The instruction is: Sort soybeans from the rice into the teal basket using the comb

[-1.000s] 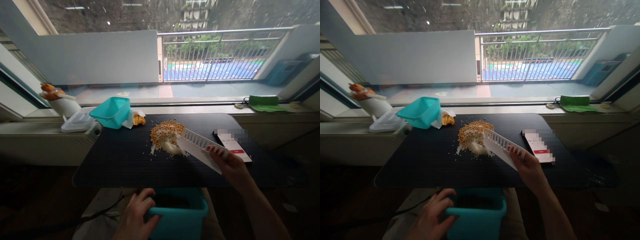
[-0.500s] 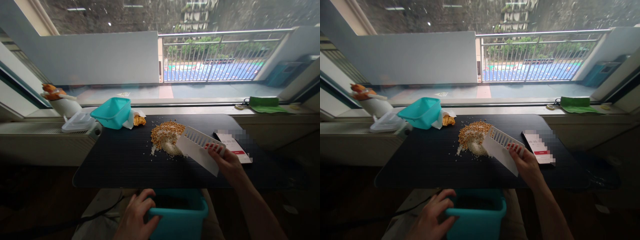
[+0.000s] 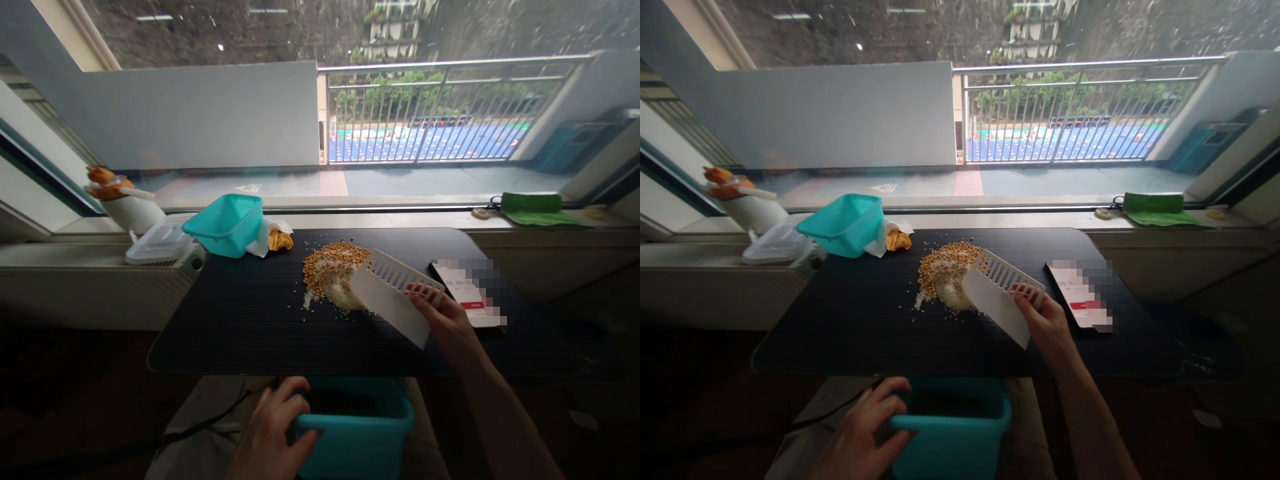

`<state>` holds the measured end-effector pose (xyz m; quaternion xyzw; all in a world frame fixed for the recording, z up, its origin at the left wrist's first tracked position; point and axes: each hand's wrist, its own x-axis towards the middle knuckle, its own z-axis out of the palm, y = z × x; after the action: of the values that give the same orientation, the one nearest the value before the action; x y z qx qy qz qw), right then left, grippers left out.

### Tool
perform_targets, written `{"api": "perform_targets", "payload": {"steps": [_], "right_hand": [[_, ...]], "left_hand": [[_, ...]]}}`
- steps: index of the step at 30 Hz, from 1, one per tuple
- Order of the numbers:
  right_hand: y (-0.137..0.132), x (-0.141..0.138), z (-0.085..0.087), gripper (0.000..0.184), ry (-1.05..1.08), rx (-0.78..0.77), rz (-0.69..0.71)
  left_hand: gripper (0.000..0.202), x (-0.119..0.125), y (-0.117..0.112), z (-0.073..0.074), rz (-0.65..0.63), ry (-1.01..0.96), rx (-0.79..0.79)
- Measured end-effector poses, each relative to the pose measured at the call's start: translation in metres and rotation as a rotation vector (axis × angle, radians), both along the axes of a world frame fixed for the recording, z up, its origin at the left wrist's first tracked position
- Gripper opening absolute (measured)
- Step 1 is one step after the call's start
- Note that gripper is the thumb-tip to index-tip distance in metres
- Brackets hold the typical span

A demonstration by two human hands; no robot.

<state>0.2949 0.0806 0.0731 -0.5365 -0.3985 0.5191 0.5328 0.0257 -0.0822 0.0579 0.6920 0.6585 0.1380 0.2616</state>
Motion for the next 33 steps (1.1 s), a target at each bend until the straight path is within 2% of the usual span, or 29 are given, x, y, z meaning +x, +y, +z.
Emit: {"api": "perform_targets", "payload": {"steps": [9, 15, 22, 28, 33], "right_hand": [[-0.005, 0.002, 0.003, 0.031, 0.035, -0.039, 0.065], [-0.009, 0.006, 0.009, 0.039, -0.073, -0.016, 0.147], [-0.028, 0.007, 0.016, 0.037, -0.166, 0.061, 0.112], [-0.039, 0.007, 0.015, 0.032, -0.207, 0.059, 0.353], [-0.048, 0.007, 0.019, 0.03, -0.285, 0.045, 0.607]], "left_hand": [[0.006, -0.001, 0.0, 0.002, 0.03, -0.003, 0.004], [0.007, 0.001, 0.001, 0.003, 0.041, -0.022, 0.009], [0.007, -0.005, -0.002, 0.001, 0.07, -0.024, 0.02], [0.008, -0.023, -0.007, -0.008, 0.089, 0.003, 0.105], [0.01, -0.024, -0.009, -0.007, 0.085, -0.007, 0.126]]}}
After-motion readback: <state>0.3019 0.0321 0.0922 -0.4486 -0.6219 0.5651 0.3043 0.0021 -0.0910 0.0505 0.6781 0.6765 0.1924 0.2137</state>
